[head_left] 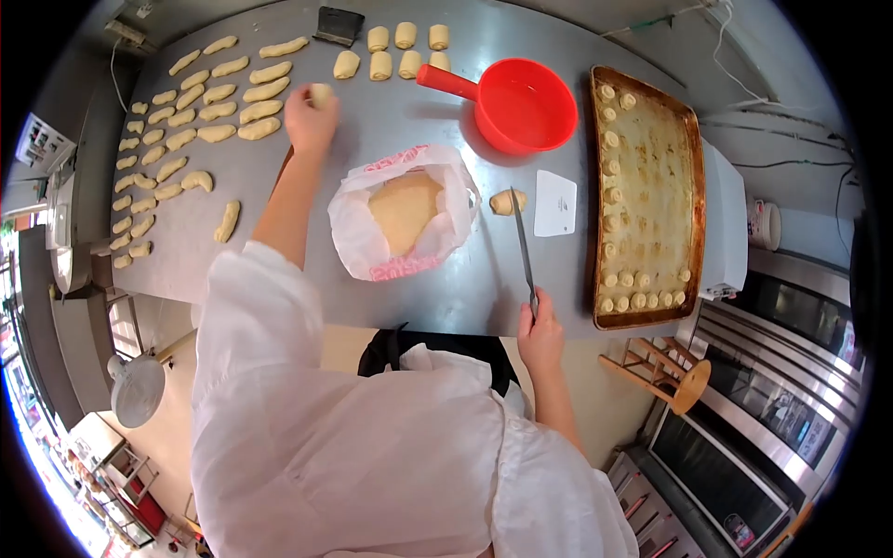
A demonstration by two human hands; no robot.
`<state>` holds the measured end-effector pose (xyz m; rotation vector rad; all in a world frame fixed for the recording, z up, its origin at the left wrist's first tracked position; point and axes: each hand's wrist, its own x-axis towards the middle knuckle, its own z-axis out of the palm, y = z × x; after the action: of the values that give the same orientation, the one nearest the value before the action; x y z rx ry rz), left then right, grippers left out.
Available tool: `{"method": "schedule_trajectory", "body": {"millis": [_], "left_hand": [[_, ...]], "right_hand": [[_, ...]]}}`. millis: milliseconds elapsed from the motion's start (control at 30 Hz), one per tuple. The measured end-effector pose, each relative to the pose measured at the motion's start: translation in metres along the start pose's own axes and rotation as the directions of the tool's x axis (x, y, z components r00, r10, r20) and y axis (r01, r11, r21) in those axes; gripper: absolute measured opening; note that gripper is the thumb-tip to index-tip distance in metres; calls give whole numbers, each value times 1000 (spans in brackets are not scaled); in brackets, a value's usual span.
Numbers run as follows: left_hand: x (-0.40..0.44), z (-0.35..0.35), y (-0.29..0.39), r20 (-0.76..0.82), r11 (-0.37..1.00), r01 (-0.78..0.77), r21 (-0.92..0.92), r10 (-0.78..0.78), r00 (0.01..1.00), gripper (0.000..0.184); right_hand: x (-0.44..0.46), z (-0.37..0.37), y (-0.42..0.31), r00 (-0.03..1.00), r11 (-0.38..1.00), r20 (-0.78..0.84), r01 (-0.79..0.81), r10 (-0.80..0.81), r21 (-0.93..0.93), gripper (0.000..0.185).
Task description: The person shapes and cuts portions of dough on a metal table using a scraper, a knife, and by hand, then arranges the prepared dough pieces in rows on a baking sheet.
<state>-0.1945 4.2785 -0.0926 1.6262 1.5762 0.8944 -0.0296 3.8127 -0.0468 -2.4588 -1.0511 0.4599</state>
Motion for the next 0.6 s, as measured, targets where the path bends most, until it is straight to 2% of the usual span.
{"method": "schedule_trajectory", "body": {"millis": [33, 67, 100, 167, 233, 267, 300, 367, 400, 433, 467, 500, 567, 600], "left_hand": [[-1, 0, 6, 13, 1000, -8, 2, 8, 1000, 38], [-13, -6, 26, 139, 914, 222, -340, -185, 973, 39], [-29, -11, 44, 318, 664, 448, -598, -317, 894, 40], [-85, -5, 80, 580, 514, 586, -627, -195, 791, 39], [-142, 12, 99, 801, 343, 757, -555, -24, 598, 36], [-173, 21, 106, 831, 454, 739, -498, 5, 557, 35], [-202, 29, 114, 859, 558, 705, -437, 25, 512, 34], [-246, 36, 140, 886, 880, 409, -241, 27, 463, 37], [-258, 53, 128, 890, 881, 410, -237, 27, 455, 37], [-274, 78, 99, 805, 965, 81, -250, 160, 571, 44], [-286, 98, 74, 709, 943, -257, -209, 327, 625, 51], [-292, 110, 57, 715, 942, -259, -212, 330, 617, 51], [-291, 119, 37, 657, 872, -481, -89, 414, 630, 62], [-291, 120, 34, 662, 872, -481, -93, 414, 624, 62]], "right_hand": [[-1, -2, 0, 1000, 1000, 4, -21, 21, 16, 36], [-5, -2, 3, 999, 999, -2, -37, 37, 16, 36], [-8, -2, 8, 999, 999, -36, -24, 25, 41, 38], [-10, -5, 19, 997, 998, -82, -11, 16, 63, 39], [-12, -7, 27, 994, 993, -105, 7, 5, 115, 43], [-12, -9, 29, 994, 993, -111, 6, 7, 118, 43], [-12, -11, 32, 994, 995, -103, -15, 25, 103, 43], [-12, -17, 38, 994, 996, -98, -40, 48, 86, 43], [-13, -20, 39, 994, 994, -88, -55, 63, 92, 42], [-13, -21, 40, 994, 993, -80, -72, 80, 97, 42], [-13, -20, 42, 992, 992, -85, -80, 88, 98, 42], [-14, -16, 43, 994, 992, -57, -84, 89, 89, 41], [-16, -10, 39, 998, 996, -47, -47, 50, 70, 40], [-15, -8, 36, 997, 996, -48, -55, 58, 69, 40]]}}
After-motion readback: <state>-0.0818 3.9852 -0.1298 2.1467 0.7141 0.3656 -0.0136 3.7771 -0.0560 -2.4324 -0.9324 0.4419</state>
